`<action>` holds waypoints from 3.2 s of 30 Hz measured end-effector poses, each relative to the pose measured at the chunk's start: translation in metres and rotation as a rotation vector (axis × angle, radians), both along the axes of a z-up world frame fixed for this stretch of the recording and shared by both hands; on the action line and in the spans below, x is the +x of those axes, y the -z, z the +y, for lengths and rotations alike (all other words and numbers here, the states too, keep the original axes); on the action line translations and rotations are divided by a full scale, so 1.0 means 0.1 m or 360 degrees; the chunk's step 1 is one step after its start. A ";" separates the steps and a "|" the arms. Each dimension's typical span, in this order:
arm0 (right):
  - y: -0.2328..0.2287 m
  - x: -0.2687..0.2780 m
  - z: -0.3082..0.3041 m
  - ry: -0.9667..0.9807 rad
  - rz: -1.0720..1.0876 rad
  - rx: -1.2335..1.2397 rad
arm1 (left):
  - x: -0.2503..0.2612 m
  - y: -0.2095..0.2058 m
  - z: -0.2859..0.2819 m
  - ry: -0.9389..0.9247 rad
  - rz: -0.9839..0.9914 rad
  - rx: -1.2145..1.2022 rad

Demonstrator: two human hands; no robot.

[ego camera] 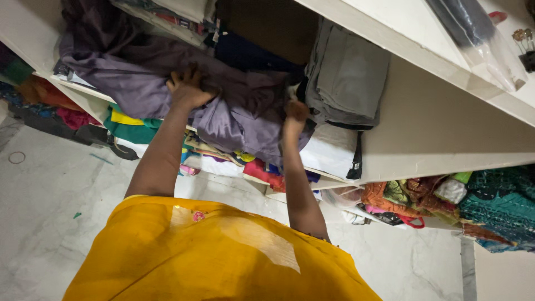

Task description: The person organizes clothes in a closet by moving folded garments between different shelves and arranging them.

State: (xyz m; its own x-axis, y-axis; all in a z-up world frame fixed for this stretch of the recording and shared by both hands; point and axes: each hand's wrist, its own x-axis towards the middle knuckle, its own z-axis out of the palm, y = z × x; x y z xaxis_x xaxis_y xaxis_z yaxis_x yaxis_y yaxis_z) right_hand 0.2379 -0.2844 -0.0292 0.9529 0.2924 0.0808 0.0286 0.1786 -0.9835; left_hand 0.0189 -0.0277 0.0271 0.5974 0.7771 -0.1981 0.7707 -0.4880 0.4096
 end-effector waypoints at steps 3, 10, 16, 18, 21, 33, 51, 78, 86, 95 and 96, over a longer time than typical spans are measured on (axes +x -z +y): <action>-0.52 -0.51 0.02 0.0274 -0.1192 -0.0540 | 0.00 -0.05 -0.01 0.0000 -0.0010 0.0022; -0.67 -0.84 0.48 0.0362 -0.2145 -0.1082 | -0.04 -0.01 -0.04 0.0004 -0.0059 0.0065; 0.15 -0.16 0.31 0.0683 -0.1496 -0.1046 | -0.04 0.04 0.00 0.0008 -0.0131 0.0090; 0.28 -0.17 0.05 0.0662 -0.0998 -0.1072 | -0.07 0.03 -0.04 0.0014 -0.0150 0.0092; 0.39 -0.19 -0.17 0.0728 -0.0768 -0.0351 | -0.08 0.00 -0.06 0.0026 -0.0117 0.0102; -0.50 -0.96 -0.23 0.0289 -0.1025 -0.0832 | -0.10 0.14 -0.03 0.0048 -0.0305 0.0219; 0.26 -0.44 0.18 -0.0646 0.0681 0.0725 | -0.08 0.12 -0.05 -0.0021 -0.0322 0.0171; -0.56 -0.37 -0.32 0.0599 -0.0762 -0.1012 | -0.14 0.43 -0.04 -0.0030 -0.0835 0.0742; -0.63 -0.84 0.24 0.0779 -0.1847 -0.1093 | -0.62 0.33 0.39 -0.0131 -0.1377 0.1005; -0.49 -1.75 1.30 -0.0638 -0.1622 -0.0858 | -1.45 -0.08 1.42 -0.0863 -0.0938 0.1064; -0.49 -1.78 1.36 -0.0623 -0.1629 -0.0975 | -1.48 -0.09 1.50 -0.0853 -0.0822 0.1121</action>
